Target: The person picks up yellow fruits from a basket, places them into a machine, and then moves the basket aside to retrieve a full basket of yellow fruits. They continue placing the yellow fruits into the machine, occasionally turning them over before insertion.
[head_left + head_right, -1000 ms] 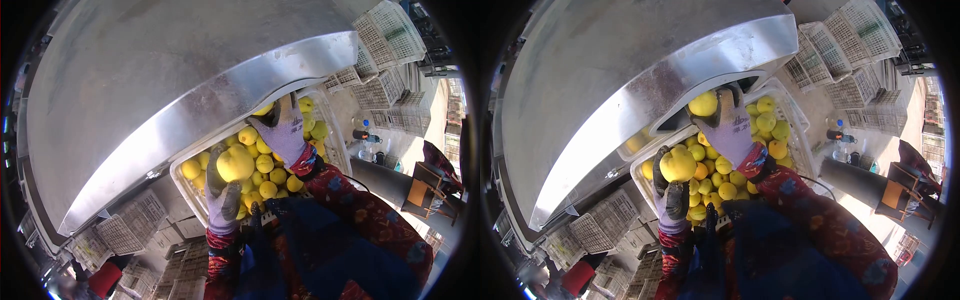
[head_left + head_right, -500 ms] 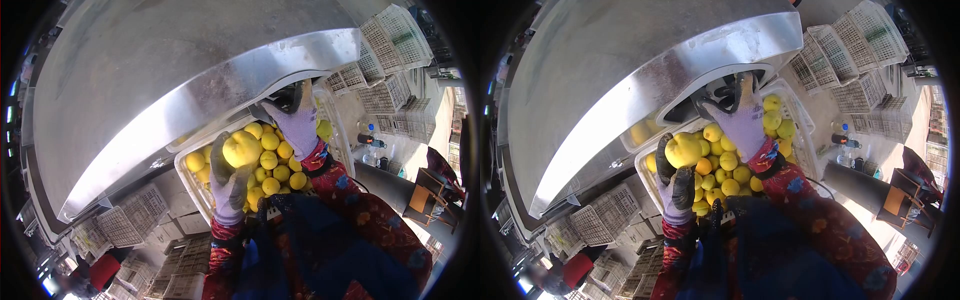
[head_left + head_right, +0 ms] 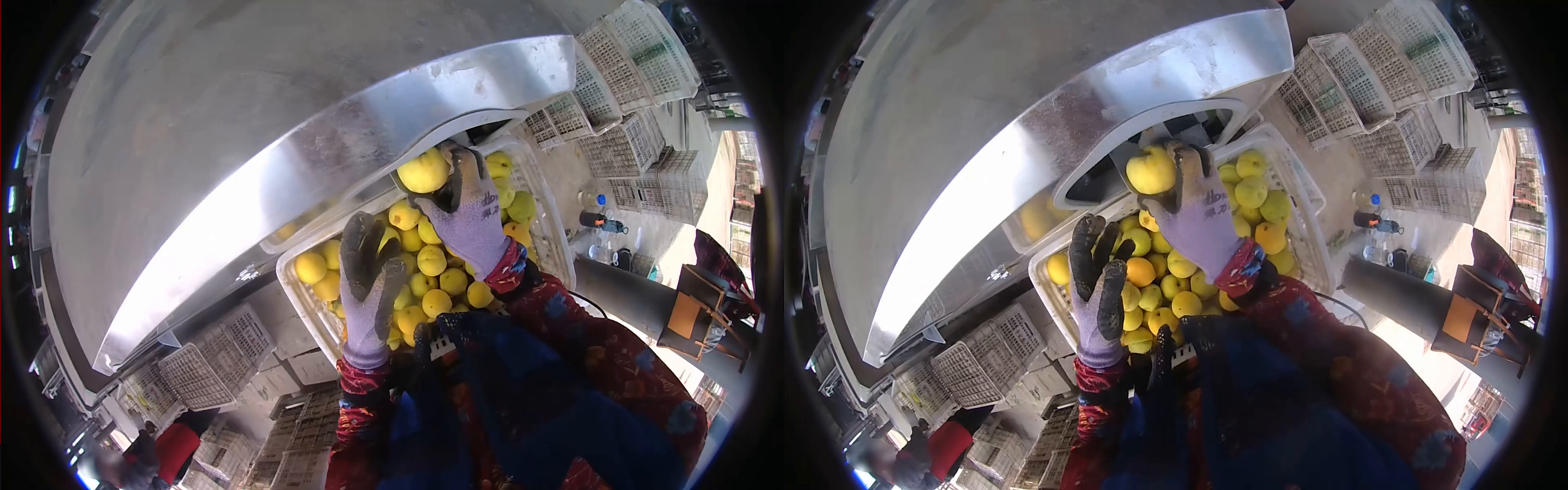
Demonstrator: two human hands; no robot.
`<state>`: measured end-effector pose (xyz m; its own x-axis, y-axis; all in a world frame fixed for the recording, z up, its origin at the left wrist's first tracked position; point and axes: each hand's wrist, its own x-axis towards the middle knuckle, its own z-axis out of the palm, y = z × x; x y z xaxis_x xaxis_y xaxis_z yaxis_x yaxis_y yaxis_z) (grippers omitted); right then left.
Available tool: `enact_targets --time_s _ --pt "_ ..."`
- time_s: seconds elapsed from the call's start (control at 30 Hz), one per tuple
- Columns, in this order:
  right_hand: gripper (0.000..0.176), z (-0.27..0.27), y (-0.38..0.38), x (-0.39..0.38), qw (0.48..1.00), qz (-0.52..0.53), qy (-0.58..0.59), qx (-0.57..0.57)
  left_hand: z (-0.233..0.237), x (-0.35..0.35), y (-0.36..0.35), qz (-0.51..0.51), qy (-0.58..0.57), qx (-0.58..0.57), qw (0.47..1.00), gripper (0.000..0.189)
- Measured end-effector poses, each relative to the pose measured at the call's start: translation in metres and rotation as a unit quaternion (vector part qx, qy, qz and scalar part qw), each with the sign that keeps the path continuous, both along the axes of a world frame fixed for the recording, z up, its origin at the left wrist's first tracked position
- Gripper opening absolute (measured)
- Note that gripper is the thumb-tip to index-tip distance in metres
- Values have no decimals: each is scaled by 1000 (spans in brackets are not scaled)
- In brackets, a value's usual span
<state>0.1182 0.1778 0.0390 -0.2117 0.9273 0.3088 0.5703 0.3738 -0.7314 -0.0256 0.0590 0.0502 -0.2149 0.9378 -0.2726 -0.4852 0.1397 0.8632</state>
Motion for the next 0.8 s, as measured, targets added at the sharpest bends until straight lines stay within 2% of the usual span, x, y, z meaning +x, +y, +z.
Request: enact_targets --time_s 0.03,0.13,0.17,0.2,0.27,0.3,0.4,0.43,0.47,0.5,0.53,0.6,0.63,0.7,0.73,0.77,0.8 --pt "64 -4 14 -12 1000 -15 -25 6 -11 -2 -7 34 68 -14 997 66" --pt "62 -3 38 -21 995 -21 -82 52 -44 -20 -26 -40 330 -85 939 60" --pt "61 3 40 -20 992 -17 -100 73 -56 -21 -27 -70 487 -82 867 58" --pt "58 15 40 -15 999 -5 -35 25 -68 -19 -27 -95 542 -85 831 61" --pt "53 38 38 1 993 15 96 -67 -102 -7 -30 -222 687 -179 668 67" --pt "46 18 36 14 977 29 194 -78 -110 -1 -29 -251 702 -180 642 68" --pt "42 3 2 48 993 10 26 -117 -130 11 -22 -310 742 -162 571 69" --pt "43 -20 -7 55 978 72 -99 -169 -139 11 -21 -316 757 -147 552 68" --pt "44 -48 -17 58 942 131 -219 -219 -143 10 -20 -323 772 -133 531 67" --pt "47 -70 -25 52 919 138 -297 -217 -126 7 -8 -402 724 -166 535 60" --pt "51 -86 -32 41 891 145 -372 -215 -125 5 -3 -404 723 -166 535 65" --pt "57 -105 -24 25 872 161 -404 -223 -120 0 0 -408 721 -167 535 76" --pt "59 -109 -20 19 862 170 -421 -226 -115 -3 -2 -384 728 -165 543 76" --pt "64 -101 -18 28 886 193 -337 -252 -105 -8 -9 -333 741 -158 562 75" --pt "66 -91 -11 37 896 203 -297 -261 -106 -16 -15 -270 653 -132 695 72" --pt "69 -80 -14 48 919 220 -192 -264 -109 -30 -31 -202 544 -104 807 69" --pt "68 -62 -21 56 924 229 -94 -291 -110 -38 -43 -133 419 -74 895 66"
